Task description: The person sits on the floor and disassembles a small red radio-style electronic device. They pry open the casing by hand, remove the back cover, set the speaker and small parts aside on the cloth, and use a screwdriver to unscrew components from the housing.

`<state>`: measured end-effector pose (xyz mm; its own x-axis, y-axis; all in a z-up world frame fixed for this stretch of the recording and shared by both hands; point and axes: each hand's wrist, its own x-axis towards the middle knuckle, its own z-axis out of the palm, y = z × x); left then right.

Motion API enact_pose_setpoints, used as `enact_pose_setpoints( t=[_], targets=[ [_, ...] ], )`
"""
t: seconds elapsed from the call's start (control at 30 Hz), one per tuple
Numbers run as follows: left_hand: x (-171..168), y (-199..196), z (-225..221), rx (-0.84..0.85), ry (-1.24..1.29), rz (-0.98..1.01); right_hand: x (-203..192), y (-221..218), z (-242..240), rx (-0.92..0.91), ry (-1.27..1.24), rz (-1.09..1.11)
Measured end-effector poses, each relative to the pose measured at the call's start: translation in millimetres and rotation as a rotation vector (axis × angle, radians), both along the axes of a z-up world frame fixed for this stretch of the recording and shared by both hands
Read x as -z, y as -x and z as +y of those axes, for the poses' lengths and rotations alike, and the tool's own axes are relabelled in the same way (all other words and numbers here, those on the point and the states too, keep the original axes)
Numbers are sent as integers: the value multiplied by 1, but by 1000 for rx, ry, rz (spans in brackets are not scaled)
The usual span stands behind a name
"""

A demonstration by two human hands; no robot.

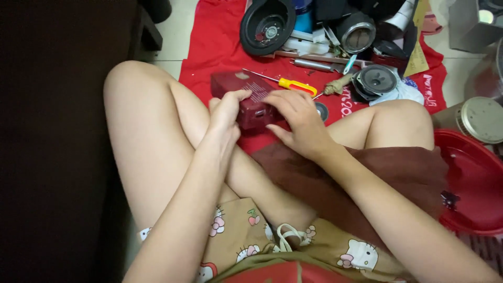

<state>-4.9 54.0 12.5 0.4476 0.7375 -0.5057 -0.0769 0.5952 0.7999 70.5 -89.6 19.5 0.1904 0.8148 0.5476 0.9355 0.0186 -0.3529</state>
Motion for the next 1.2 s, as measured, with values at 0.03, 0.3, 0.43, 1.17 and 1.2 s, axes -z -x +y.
enact_pose_setpoints(
  t=[0.03, 0.3, 0.43, 1.17, 1.2],
  targets=[
    [-5, 1, 1, 3, 7, -2, 2, -7, -9, 3, 7, -2],
    [40, -19, 29, 112, -172, 241, 54, -77, -43, 784, 684, 287],
    [13, -12, 24, -1, -114, 64, 45, -76, -21, 752, 875, 309],
    [31, -15, 25, -95, -46, -5, 81, -45, 12, 375, 1005, 102],
    [31, -15, 25, -81, -53, 11, 80, -46, 13, 394, 995, 141]
  ],
)
